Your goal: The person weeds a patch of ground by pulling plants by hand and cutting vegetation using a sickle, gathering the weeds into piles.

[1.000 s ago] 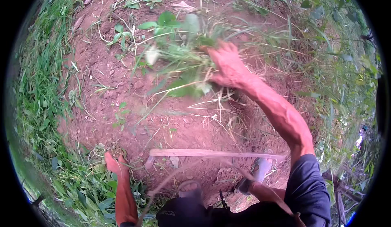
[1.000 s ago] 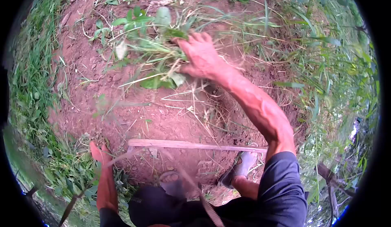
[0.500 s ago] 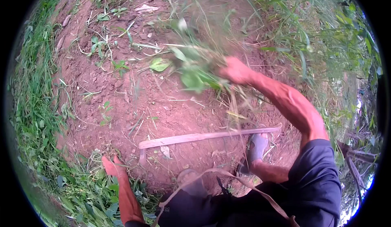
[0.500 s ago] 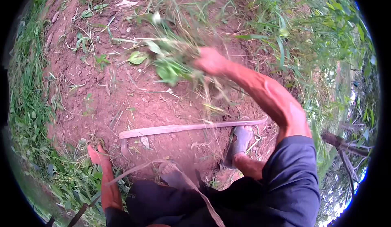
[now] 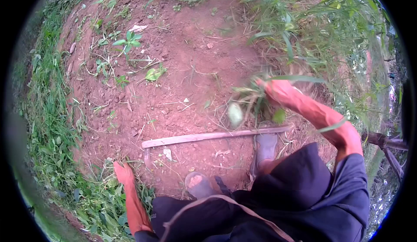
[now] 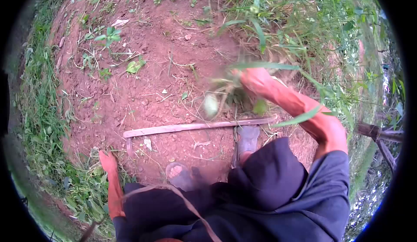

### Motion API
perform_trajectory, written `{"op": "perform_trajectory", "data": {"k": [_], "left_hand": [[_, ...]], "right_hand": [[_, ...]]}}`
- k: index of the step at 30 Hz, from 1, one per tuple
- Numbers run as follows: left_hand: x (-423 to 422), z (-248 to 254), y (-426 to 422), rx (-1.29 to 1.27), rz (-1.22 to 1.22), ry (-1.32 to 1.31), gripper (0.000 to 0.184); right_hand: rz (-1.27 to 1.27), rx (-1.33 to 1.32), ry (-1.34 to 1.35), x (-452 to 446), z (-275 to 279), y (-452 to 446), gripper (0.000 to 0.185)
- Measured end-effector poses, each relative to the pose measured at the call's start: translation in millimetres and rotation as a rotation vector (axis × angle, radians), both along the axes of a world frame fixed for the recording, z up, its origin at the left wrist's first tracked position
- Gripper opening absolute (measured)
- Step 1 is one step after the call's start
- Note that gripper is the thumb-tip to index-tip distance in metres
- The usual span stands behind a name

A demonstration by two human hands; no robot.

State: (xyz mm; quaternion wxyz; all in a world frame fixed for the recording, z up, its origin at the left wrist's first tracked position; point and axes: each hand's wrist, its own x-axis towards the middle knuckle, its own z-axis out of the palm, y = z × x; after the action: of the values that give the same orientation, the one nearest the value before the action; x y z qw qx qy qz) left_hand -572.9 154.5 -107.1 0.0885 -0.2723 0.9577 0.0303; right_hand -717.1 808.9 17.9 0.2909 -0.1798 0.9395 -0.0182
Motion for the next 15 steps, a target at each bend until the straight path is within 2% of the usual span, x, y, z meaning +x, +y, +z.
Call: {"op": "perform_trajectory", "data": {"k": [1, 2, 3, 5, 7, 8, 10, 11, 12, 13, 14, 15], "left_hand": [[-1.4, 8.8, 0.5, 0.07, -0.046, -0.067, 0.05], [-15.8, 46.6, 17.0, 0.27, 0.033, -0.245, 0.057], [-10.8, 60.1, 22.7, 0.263, 0.04, -0.236, 0.057], [18.4, 78.1, 27.7, 0.402, -0.061, -0.026, 0.063], [48.9, 91.8, 43.4, 0.51, 0.011, 0.089, 0.065], [63.2, 100.4, 54.7, 0.542, 0.035, 0.126, 0.065], [82.4, 124.1, 88.7, 0.372, 0.025, 0.164, 0.068], [96.3, 121.2, 90.9, 0.368, 0.019, 0.166, 0.068], [115.1, 113.1, 90.2, 0.256, -0.024, 0.151, 0.068], [125.5, 106.1, 91.3, 0.144, -0.071, 0.136, 0.069], [129.2, 101.7, 97.4, 0.139, -0.081, 0.138, 0.069], [132.5, 98.2, 105.5, 0.084, -0.125, 0.127, 0.068]], "right_hand": [[-0.015, -0.035, 0.028, -33.9, -6.9, -19.3, 0.043], [0.049, -0.074, 0.235, -58.4, -27.9, -25.7, 0.032], [0.089, -0.152, 0.429, -85.9, -43.3, -35.6, 0.029], [0.134, -0.24, 0.628, -130.3, -63.0, -47.5, 0.027], [-0.094, 0.057, 0.458, -157.9, -76.4, -47.3, 0.019], [-0.093, 0.048, 0.456, -157.3, -83.8, -41.5, 0.019], [-0.089, -0.3, 0.201, -149.1, -93.4, -22.6, 0.015], [-0.09, -0.47, 0.076, -145.0, -94.0, -14.2, 0.018], [0.052, -0.126, 0.019, -125.9, -91.1, -24.4, 0.016], [0.305, -0.009, -0.167, -106.9, -53.5, -34.0, 0.015], [0.35, -0.188, -0.022, -76.8, -75.5, -21.6, 0.017], [-0.337, -0.536, -0.563, -64.3, -43.7, -11.9, 0.018]]}}
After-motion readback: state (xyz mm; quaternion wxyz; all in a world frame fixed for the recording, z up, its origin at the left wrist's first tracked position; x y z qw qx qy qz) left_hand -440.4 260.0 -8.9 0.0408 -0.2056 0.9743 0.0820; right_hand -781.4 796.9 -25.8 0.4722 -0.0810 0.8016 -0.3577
